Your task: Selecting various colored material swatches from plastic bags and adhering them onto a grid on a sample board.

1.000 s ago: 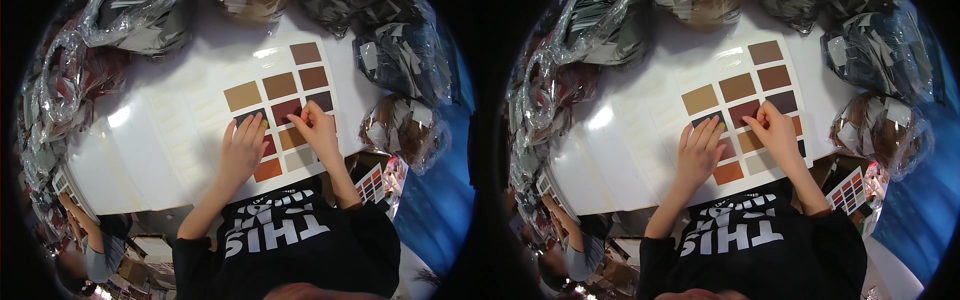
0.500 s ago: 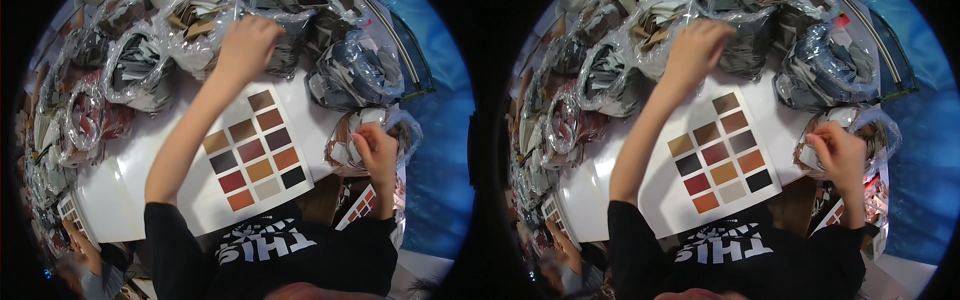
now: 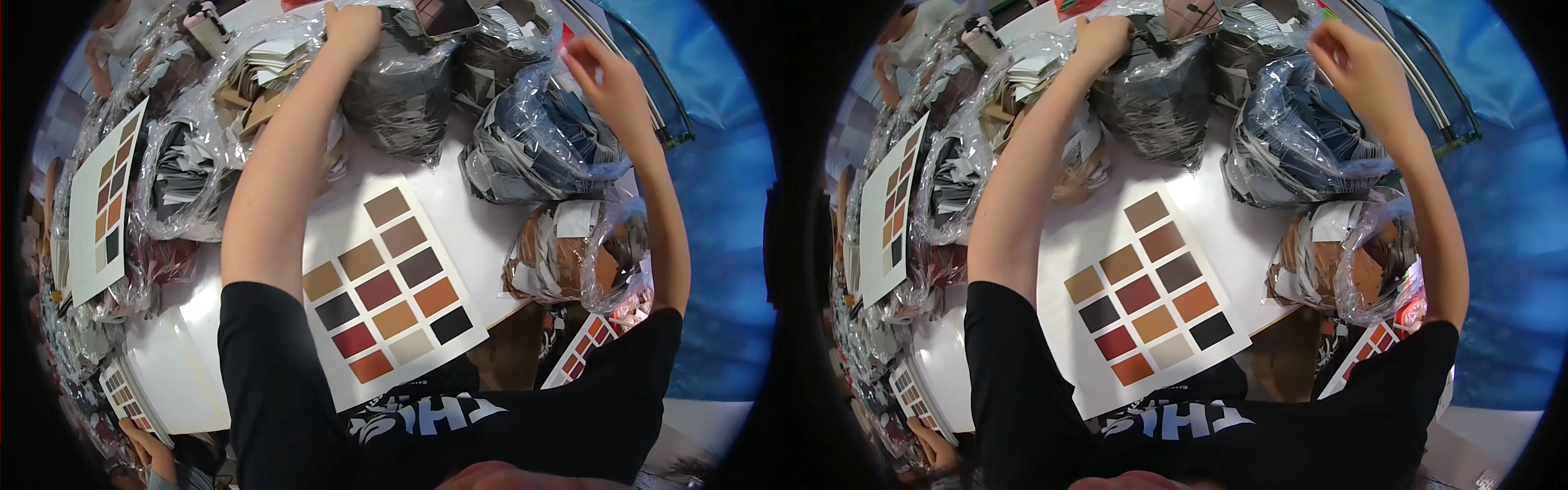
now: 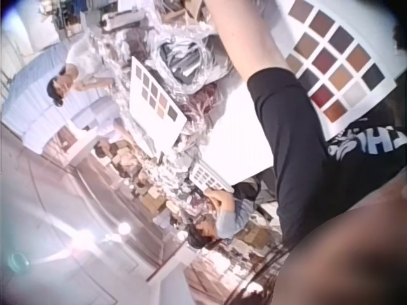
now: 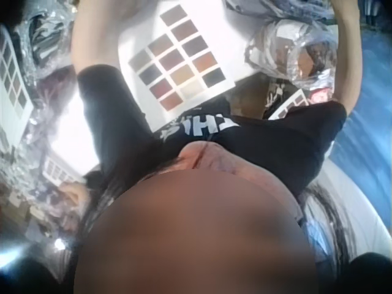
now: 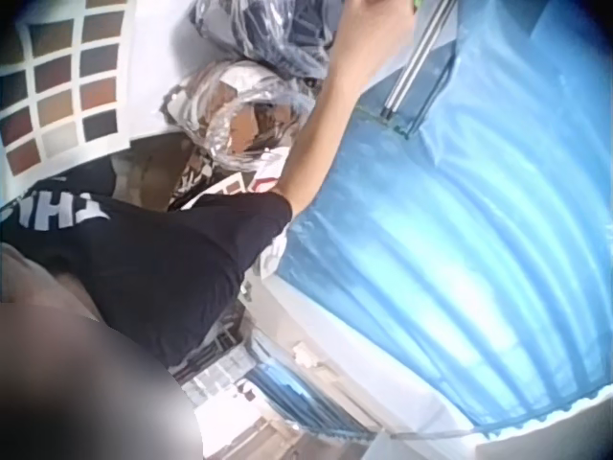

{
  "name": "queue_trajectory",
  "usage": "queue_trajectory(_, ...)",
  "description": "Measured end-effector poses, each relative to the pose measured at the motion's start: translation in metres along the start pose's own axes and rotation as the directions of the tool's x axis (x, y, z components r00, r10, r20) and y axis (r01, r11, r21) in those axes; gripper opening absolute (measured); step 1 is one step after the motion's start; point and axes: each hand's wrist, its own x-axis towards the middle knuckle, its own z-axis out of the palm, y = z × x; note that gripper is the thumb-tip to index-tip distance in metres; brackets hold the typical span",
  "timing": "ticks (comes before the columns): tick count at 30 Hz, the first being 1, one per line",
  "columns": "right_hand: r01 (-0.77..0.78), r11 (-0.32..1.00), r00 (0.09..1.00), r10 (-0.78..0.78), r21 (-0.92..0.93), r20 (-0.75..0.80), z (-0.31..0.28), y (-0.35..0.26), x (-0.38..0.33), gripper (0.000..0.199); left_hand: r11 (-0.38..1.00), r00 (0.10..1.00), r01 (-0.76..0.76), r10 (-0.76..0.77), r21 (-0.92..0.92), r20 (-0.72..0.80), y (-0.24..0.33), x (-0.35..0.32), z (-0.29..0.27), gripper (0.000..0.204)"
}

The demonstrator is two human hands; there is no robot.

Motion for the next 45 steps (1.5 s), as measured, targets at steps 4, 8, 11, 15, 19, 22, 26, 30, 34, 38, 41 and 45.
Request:
queue_trajectory(4, 0.049, 0.989, 0.998, -0.053, -0.139, -0.025, 0.04, 0.045, 0.049, 0.021, 0.998, 0.998, -0.046, 0.044, -0.051, -0.033, -0.005, -0.005, 0.0, 0.019)
queue_trajectory(8, -0.053, 0.978, 0.985, 0.084, -0.201, 0.151, 0.07, 0.068, 0.086, 0.016, 0.988, 0.991, -0.084, 0.069, -0.133, -0.118, -0.011, -0.01, -0.003, 0.017)
queue_trajectory(11, -0.137, 0.959, 0.967, 0.184, -0.247, 0.178, 0.081, 0.075, 0.102, 0.017, 0.979, 0.984, -0.092, 0.062, -0.181, -0.167, -0.008, -0.017, -0.015, 0.014)
queue_trajectory(15, -0.277, 0.888, 0.929, 0.346, -0.368, 0.134, 0.094, 0.094, 0.11, 0.014, 0.978, 0.98, -0.133, 0.105, -0.162, -0.172, 0.001, -0.023, -0.027, 0.015)
queue_trajectory(19, -0.314, 0.885, 0.945, 0.327, -0.343, -0.021, 0.104, 0.089, 0.111, 0.014, 0.976, 0.984, -0.149, 0.13, -0.156, -0.124, 0.004, -0.027, -0.032, 0.017)
queue_trajectory(22, -0.308, 0.907, 0.951, 0.302, -0.288, -0.065, 0.109, 0.078, 0.115, 0.014, 0.977, 0.97, -0.183, 0.162, -0.107, -0.182, -0.008, -0.024, -0.023, 0.021)
queue_trajectory(26, -0.153, 0.884, 0.988, 0.152, -0.442, -0.036, 0.12, 0.088, 0.116, 0.01, 0.956, 0.974, -0.209, 0.183, -0.208, -0.136, -0.012, -0.025, -0.029, 0.022)
queue_trajectory(30, -0.149, 0.858, 0.986, 0.089, -0.492, -0.142, 0.144, 0.112, 0.118, 0.007, 0.875, 0.943, -0.26, 0.139, -0.408, -0.302, -0.009, -0.028, -0.031, 0.015)
queue_trajectory(34, 0.295, 0.859, 0.925, -0.146, 0.419, -0.352, 0.136, 0.118, 0.114, 0.007, 0.926, 0.985, -0.154, 0.116, -0.346, -0.128, -0.01, -0.026, -0.036, 0.019)
queue_trajectory(38, -0.122, 0.951, 0.985, 0.08, -0.283, -0.155, 0.129, 0.08, 0.107, 0.01, 0.943, 0.994, -0.105, 0.109, -0.317, -0.006, -0.008, -0.024, -0.042, 0.021)
queue_trajectory(41, -0.267, 0.952, 0.96, 0.25, -0.148, -0.122, 0.116, 0.074, 0.105, 0.012, 0.945, 0.995, -0.093, 0.098, -0.312, 0.001, -0.009, -0.023, -0.035, 0.024)
queue_trajectory(45, -0.339, 0.931, 0.928, 0.306, -0.137, -0.212, 0.111, 0.085, 0.108, 0.017, 0.902, 0.95, -0.211, 0.098, -0.378, -0.296, -0.017, -0.016, -0.015, 0.02)
